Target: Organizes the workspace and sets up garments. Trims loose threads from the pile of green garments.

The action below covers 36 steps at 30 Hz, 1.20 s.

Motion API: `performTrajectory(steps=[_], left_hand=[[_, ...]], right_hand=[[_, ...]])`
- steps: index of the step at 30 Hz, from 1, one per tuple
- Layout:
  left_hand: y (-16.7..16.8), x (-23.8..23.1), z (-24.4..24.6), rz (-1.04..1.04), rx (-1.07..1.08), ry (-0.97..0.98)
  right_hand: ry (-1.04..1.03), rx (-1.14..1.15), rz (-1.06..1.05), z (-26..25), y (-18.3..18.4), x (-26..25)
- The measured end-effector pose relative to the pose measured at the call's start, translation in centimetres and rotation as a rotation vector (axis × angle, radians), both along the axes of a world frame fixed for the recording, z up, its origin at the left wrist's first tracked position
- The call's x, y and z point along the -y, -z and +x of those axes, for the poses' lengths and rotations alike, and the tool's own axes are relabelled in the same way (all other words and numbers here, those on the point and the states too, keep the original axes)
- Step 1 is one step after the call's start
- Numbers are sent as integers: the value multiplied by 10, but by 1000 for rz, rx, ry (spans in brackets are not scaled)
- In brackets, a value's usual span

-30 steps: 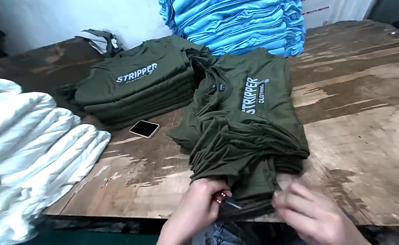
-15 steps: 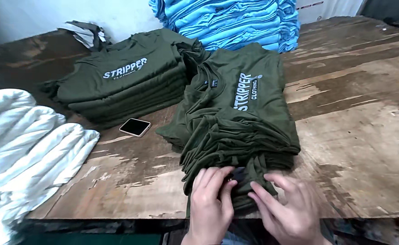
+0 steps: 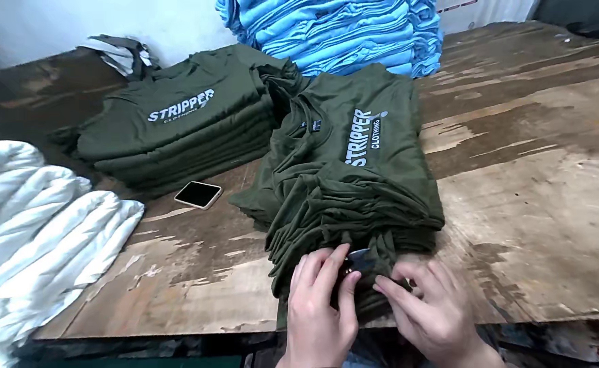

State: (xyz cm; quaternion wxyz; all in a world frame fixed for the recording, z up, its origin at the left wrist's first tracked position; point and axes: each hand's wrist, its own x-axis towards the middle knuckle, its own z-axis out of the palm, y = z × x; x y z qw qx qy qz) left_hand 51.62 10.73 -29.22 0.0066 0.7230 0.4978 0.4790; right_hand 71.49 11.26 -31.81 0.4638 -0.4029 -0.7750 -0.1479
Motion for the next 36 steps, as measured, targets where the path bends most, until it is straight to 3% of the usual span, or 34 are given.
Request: performTrajectory(steps=[6, 9, 14, 16, 19, 24, 36], left_hand=[[9, 9, -13, 22, -77, -14], [14, 9, -10, 37, -60, 20], [14, 6, -4, 93, -96, -17], [9, 6, -4, 119, -116, -28], [2, 7, 2, 146, -161, -13], [-2, 5, 14, 171, -250, -37], [-2, 6, 18, 197, -361, -84]], right_hand=[[-115, -369, -181, -4, 9, 2], [-153, -478, -175, -12, 10, 5], [-211, -358, -203, -9, 8, 17], [-138, -315, -233, -3, 10, 23], [39, -460, -299, -10, 11, 23], [99, -670, -365, -33, 9, 17], [122, -615, -221, -38, 20, 15]])
